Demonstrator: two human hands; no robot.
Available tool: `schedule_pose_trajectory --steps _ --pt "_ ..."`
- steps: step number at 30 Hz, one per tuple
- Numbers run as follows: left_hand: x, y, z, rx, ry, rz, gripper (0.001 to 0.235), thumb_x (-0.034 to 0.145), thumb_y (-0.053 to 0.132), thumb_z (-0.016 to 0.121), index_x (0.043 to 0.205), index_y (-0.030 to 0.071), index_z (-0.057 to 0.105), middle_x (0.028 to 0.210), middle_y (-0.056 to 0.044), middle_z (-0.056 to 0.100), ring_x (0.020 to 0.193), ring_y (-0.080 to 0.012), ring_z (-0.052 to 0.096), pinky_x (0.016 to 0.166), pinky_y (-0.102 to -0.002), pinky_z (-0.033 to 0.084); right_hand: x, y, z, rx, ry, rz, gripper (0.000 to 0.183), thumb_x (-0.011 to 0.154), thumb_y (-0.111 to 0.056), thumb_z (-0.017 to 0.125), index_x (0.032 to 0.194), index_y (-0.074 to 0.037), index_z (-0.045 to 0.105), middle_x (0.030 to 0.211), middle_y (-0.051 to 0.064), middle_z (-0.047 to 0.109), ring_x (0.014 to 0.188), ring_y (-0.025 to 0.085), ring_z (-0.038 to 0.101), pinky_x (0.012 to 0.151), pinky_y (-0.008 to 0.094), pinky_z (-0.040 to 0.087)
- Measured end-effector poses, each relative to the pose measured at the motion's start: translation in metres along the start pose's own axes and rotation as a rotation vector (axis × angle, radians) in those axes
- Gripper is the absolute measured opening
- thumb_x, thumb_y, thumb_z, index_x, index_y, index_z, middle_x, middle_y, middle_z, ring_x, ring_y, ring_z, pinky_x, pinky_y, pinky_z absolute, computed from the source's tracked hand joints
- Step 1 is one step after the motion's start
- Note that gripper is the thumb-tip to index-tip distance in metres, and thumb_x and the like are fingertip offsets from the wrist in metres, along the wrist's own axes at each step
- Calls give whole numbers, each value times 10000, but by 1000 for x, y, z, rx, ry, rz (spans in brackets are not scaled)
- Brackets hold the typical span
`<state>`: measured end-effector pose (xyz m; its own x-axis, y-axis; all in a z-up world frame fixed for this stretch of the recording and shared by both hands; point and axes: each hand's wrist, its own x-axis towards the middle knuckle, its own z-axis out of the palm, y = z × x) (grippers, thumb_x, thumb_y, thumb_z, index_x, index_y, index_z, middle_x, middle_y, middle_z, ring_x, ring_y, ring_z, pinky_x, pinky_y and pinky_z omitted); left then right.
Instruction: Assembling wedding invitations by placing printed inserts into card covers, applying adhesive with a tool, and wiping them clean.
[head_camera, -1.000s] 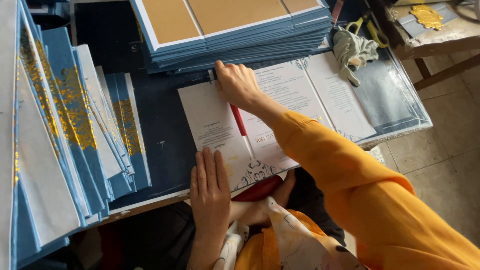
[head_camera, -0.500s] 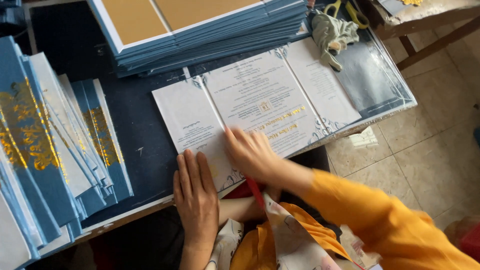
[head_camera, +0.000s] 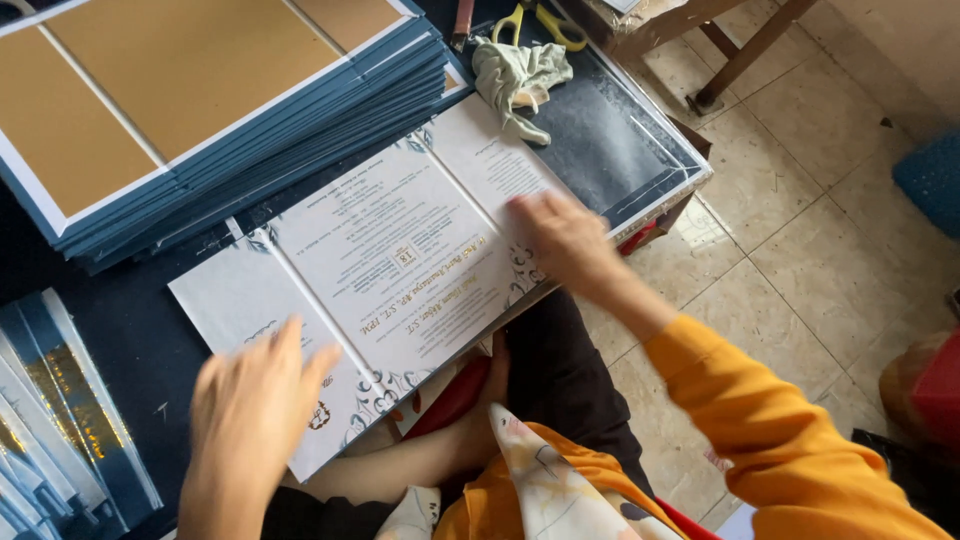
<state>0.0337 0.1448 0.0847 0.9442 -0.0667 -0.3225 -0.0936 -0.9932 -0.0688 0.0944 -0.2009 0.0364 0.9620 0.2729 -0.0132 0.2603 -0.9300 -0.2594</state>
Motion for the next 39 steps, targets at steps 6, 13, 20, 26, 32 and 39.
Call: schedule_pose_trajectory --steps 6,13,20,26,32,39 --pt "136 44 -9 -374 207 298 876 854 608 602 1544 132 347 1561 -252 317 1447 -449 300 1124 -635 274 -19 91 3 -305 501 38 120 989 -301 523 1079 -229 557 810 19 475 670 327 648 550 456 551" --pt "133 63 -28 -408 77 176 1293 536 708 842 1555 164 260 1367 -192 383 1327 -411 325 1115 -653 245 -61 67 7 -359 517 177 266 1005 -165 483 1260 -111 537 856 57 493 745 297 646 541 407 563" --pt "114 36 -25 -1102 137 237 202 804 257 829 854 77 753 742 -87 613 666 -147 506 621 -282 455 -76 66 2 182 624 195 262 995 17 509 1250 -26 543 897 213 610 785 454 683 660 513 572" --pt "0 -8 -77 -1528 628 51 132 970 102 732 945 122 604 810 83 497 791 -14 443 798 -139 341 -90 80 -11 252 626 215 186 1093 -114 407 1232 -52 514 838 58 692 630 201 536 592 352 428" --pt "-81 52 25 -1514 372 -442 167 756 80 757 651 -50 768 681 -156 764 646 -231 704 718 -307 528 -91 89 -8 183 613 156 174 1071 -32 472 1237 -10 515 932 157 632 730 258 607 607 369 465" --pt "-79 112 132 -2090 130 -674 356 836 150 776 568 -52 657 522 -148 583 451 -279 586 511 -305 530 -84 67 -22 213 535 116 224 1068 -23 470 1288 0 504 845 123 591 639 202 529 564 346 428"
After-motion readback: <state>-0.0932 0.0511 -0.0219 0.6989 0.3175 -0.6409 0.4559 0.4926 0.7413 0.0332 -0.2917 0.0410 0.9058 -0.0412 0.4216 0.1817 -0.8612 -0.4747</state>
